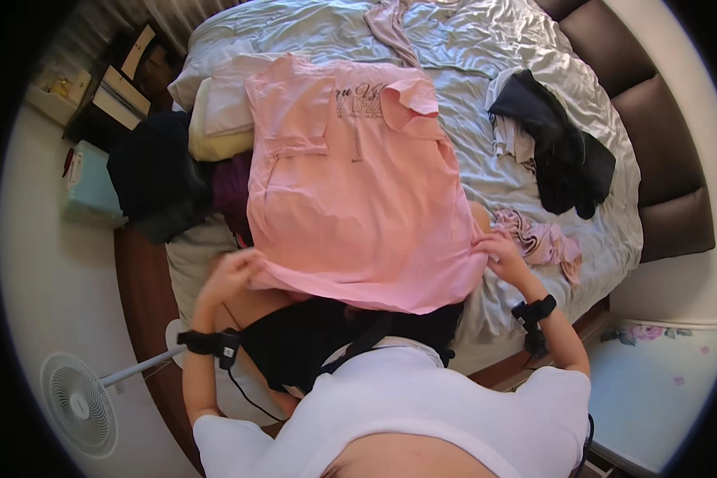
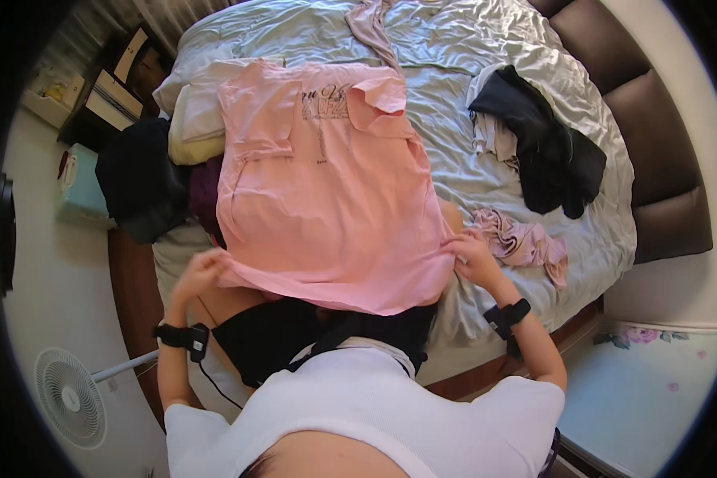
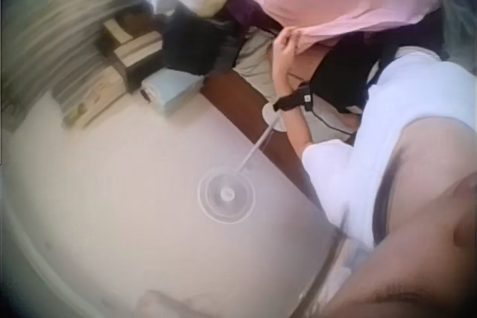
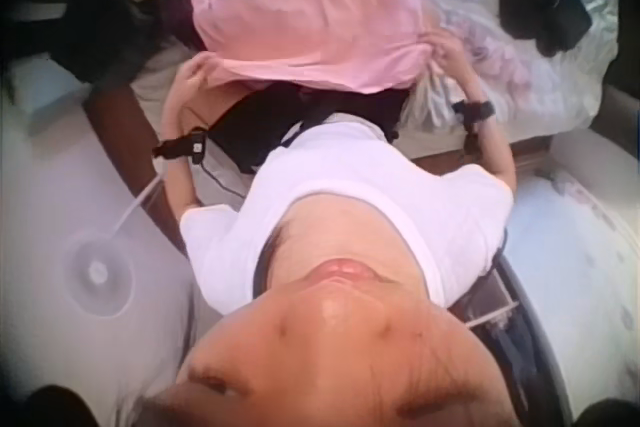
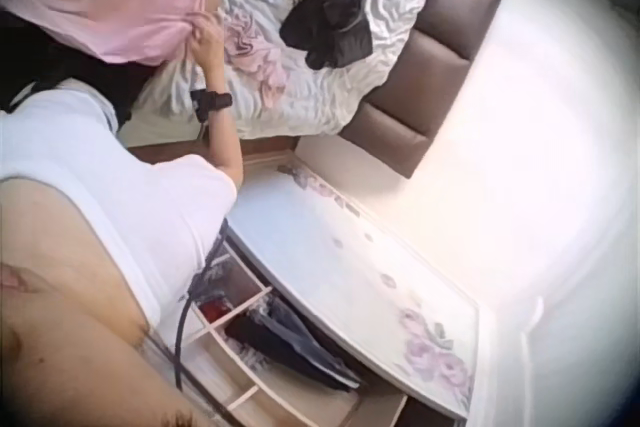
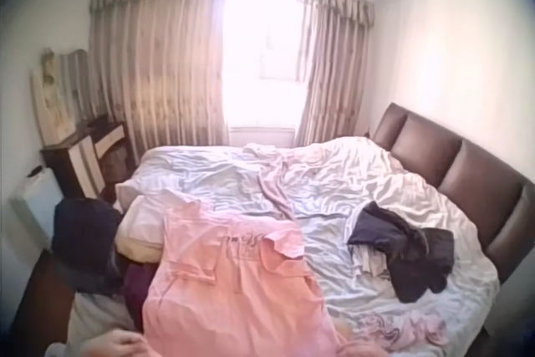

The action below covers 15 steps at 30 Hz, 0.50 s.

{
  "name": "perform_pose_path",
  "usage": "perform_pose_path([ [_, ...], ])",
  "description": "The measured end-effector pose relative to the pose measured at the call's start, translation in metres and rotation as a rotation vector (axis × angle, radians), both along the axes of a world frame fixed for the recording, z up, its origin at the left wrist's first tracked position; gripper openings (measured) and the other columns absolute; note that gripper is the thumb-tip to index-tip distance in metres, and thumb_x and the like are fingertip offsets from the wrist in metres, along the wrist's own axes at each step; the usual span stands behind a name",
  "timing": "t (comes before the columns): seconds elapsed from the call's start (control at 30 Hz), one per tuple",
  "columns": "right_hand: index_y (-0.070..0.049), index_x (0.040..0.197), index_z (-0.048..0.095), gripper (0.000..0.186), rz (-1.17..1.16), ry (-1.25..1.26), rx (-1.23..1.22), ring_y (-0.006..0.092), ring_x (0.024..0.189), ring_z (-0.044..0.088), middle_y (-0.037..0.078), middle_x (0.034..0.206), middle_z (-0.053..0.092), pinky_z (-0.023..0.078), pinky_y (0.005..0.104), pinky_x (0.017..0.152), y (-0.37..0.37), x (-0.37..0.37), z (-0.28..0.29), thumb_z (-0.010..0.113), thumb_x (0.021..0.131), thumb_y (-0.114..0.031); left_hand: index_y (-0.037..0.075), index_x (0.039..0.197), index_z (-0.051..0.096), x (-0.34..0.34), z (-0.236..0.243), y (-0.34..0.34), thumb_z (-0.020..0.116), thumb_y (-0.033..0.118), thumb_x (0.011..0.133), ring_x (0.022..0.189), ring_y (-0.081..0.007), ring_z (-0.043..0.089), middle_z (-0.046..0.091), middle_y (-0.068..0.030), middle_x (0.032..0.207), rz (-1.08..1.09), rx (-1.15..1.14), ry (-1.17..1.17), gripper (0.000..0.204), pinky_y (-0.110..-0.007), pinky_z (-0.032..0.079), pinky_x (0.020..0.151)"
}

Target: The person is sitting on a bed and folding various items of clothing from a pile.

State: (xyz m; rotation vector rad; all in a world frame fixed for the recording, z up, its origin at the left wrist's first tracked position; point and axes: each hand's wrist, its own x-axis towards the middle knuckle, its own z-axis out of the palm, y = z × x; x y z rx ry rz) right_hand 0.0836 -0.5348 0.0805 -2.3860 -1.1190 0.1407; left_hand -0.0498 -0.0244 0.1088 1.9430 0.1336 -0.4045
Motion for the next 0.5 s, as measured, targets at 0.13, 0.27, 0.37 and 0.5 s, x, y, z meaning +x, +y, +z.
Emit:
perform_pose_path([
  [0.13, -0.003, 0.090, 0.059, 0.017, -0.515, 0.846, 0.623, 0.0087, 0.084, 0.055, -0.001, 0.093, 0.060, 0.041, 0.0225, 0.073, 0.013, 0.066, 0.005, 0.051, 0.084, -0.018, 0.004, 0.098, 0.056, 0.070, 0.032, 0.020, 0.050, 0.021, 0.088, 0.073, -0.0071, 0.052, 0.056, 0.0005, 0.081, 0.475, -0.586, -0.193, 0.020, -0.023, 0.044, 0.064],
  [0.27, 0.001, 0.102, 0.057, 0.034, -0.471, 0.948, 0.567, 0.0046, 0.082, 0.050, 0.000, 0.092, 0.058, 0.040, 0.0194, 0.074, 0.026, 0.103, -0.027, 0.052, 0.087, -0.029, 0.000, 0.110, 0.048, 0.092, -0.001, 0.023, 0.049, 0.022, 0.088, 0.095, -0.0142, 0.054, 0.058, -0.0065, 0.100, 0.635, -0.787, -0.069, 0.031, -0.027, 0.044, 0.080],
  [0.37, 0.000, 0.104, 0.057, 0.031, -0.415, 0.876, 0.261, 0.0044, 0.084, 0.050, 0.000, 0.096, 0.058, 0.040, 0.0198, 0.076, 0.032, 0.094, -0.022, 0.057, 0.084, -0.024, -0.001, 0.127, 0.025, 0.052, -0.014, -0.002, 0.063, 0.011, 0.076, 0.098, -0.0207, 0.054, 0.055, -0.0113, 0.108, 0.379, -0.273, -0.287, 0.064, -0.029, 0.042, 0.083],
  [0.5, -0.001, 0.104, 0.057, 0.026, -0.396, 0.873, 0.426, 0.0048, 0.085, 0.051, -0.001, 0.094, 0.059, 0.041, 0.0217, 0.078, 0.011, 0.078, -0.016, 0.060, 0.080, -0.011, 0.005, 0.132, 0.014, 0.006, 0.002, -0.053, 0.070, 0.007, 0.065, 0.099, -0.0284, 0.051, 0.051, -0.0186, 0.107, 0.242, 0.361, -0.360, 0.087, -0.036, 0.041, 0.083],
])
